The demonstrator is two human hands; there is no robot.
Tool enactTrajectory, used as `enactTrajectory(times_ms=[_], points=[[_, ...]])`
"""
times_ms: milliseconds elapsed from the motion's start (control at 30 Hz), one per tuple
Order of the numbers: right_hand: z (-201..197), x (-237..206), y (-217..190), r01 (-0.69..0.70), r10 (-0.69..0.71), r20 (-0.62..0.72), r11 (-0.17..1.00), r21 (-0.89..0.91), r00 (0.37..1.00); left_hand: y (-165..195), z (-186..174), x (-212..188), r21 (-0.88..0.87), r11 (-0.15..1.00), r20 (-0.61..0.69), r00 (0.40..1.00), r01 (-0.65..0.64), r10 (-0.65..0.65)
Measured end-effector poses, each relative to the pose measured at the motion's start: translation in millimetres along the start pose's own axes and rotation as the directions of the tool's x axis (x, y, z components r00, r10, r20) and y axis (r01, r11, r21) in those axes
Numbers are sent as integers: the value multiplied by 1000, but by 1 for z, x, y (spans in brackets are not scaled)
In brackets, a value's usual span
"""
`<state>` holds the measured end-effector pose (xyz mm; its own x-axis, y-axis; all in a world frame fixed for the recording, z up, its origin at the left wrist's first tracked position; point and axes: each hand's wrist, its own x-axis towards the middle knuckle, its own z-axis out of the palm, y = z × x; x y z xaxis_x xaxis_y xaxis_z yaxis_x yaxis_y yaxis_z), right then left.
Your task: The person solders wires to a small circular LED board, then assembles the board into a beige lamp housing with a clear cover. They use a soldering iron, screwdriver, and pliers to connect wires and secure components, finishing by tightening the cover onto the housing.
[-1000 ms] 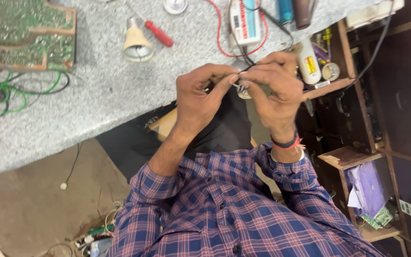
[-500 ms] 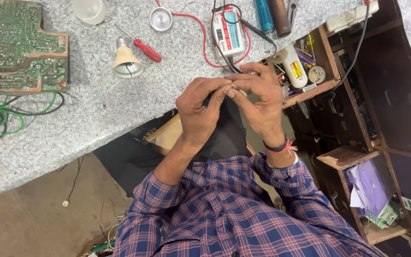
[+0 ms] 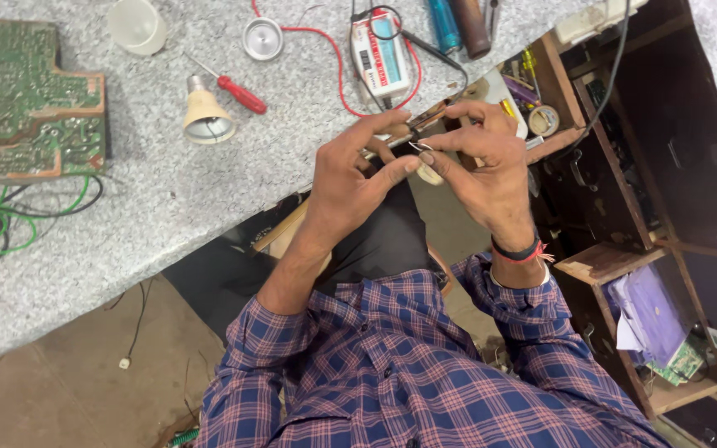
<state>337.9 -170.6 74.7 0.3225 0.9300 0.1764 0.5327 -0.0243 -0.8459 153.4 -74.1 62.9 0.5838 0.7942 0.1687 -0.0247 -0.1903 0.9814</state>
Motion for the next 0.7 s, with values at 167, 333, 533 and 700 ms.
enactTrajectory(times_ms=[167, 333, 533, 700], points=[[-16, -8, 3, 63, -64, 2, 982, -180, 998, -14, 19, 11, -47, 999, 104, 994, -17, 22], [-37, -15, 7, 72, -67, 33, 985, -158, 997, -29, 35, 17, -10, 999, 107, 993, 42, -40], [-60, -24, 19, 63, -62, 36, 998, -23, 997, -27, 28, 36, -130, 989, 218, 975, 72, -43], [-68, -26, 25, 72, -69, 55, 996, -49, 996, -15, 57, 41, -103, 991, 397, 917, 88, -40]])
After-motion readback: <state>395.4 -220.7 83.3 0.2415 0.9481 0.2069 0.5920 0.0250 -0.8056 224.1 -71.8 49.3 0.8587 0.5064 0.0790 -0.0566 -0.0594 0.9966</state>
